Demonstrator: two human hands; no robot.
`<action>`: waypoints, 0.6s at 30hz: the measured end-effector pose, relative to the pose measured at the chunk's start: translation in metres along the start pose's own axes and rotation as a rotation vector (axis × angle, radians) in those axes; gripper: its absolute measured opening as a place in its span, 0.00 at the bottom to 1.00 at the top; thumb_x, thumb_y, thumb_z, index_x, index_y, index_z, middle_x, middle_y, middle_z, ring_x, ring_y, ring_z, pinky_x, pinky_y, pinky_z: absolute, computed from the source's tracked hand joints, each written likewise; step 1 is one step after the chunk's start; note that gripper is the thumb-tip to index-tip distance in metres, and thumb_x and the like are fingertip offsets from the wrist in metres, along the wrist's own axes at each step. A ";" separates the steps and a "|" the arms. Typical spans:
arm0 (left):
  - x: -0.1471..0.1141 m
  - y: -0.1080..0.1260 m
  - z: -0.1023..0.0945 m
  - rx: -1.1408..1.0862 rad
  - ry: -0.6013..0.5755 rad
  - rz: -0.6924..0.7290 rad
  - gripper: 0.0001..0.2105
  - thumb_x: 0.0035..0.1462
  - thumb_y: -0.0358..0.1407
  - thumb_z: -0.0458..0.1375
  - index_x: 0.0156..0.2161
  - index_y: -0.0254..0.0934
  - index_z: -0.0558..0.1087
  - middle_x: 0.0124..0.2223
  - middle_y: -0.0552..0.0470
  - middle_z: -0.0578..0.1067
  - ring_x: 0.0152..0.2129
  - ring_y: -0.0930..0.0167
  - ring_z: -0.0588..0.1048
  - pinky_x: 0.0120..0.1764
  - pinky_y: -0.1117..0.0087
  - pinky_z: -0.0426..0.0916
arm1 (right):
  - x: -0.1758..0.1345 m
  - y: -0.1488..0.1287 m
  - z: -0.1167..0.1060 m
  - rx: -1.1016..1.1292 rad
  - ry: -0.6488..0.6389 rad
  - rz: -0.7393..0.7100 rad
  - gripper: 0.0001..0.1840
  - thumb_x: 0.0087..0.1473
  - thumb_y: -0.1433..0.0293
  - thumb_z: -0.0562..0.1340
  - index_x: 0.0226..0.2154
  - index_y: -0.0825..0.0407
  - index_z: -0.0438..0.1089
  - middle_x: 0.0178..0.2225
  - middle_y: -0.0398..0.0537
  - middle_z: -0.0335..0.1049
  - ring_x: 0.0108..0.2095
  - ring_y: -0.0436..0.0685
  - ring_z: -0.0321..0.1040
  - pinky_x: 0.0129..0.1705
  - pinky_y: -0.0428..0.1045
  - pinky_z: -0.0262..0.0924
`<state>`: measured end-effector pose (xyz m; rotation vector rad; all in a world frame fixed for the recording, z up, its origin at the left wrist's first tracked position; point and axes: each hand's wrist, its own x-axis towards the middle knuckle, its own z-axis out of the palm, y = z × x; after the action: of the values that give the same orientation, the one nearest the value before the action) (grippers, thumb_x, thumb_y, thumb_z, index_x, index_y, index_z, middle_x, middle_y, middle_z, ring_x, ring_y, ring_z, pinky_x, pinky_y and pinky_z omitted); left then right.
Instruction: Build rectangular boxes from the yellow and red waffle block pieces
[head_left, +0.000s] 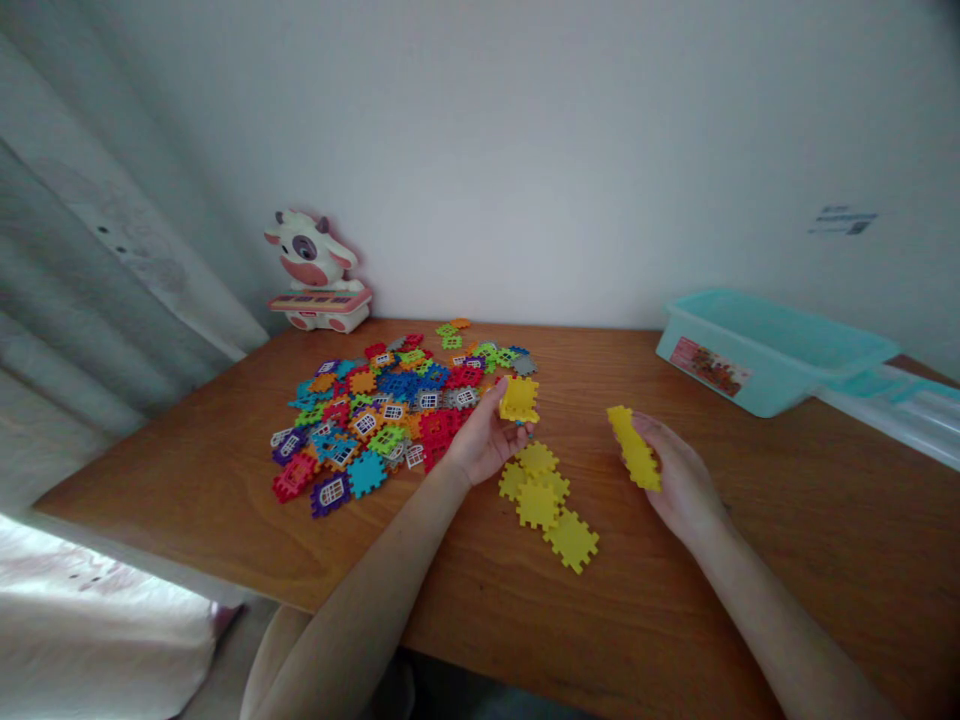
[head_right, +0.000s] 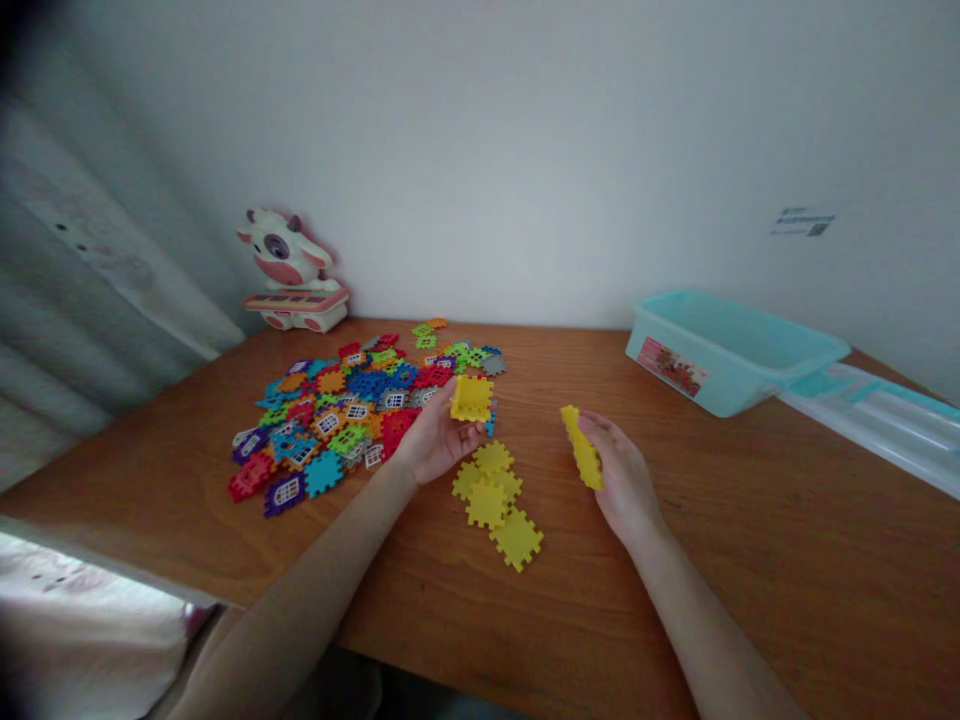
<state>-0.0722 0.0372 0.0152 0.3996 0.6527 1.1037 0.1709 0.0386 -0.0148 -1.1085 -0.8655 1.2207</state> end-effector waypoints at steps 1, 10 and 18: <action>0.000 -0.001 0.000 0.017 -0.010 0.004 0.17 0.63 0.48 0.60 0.44 0.33 0.74 0.35 0.48 0.78 0.24 0.75 0.76 0.26 0.80 0.72 | 0.000 -0.004 0.001 0.098 0.018 0.069 0.11 0.47 0.61 0.71 0.34 0.47 0.77 0.35 0.46 0.81 0.31 0.54 0.76 0.26 0.46 0.71; 0.002 -0.008 0.000 0.118 -0.028 0.014 0.24 0.61 0.53 0.58 0.47 0.32 0.75 0.41 0.40 0.81 0.29 0.70 0.80 0.31 0.75 0.75 | -0.002 -0.013 0.002 0.275 0.008 0.349 0.07 0.56 0.70 0.62 0.33 0.50 0.78 0.33 0.48 0.81 0.28 0.52 0.76 0.27 0.44 0.72; -0.001 -0.021 -0.001 0.314 -0.098 0.196 0.22 0.42 0.38 0.74 0.42 0.33 0.75 0.40 0.49 0.79 0.34 0.71 0.78 0.39 0.70 0.73 | -0.008 0.000 0.003 0.164 -0.135 0.192 0.16 0.45 0.61 0.75 0.37 0.48 0.76 0.39 0.47 0.81 0.35 0.57 0.80 0.37 0.51 0.77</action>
<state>-0.0592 0.0277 0.0022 0.7967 0.7129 1.1610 0.1667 0.0309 -0.0138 -1.0020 -0.7578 1.5125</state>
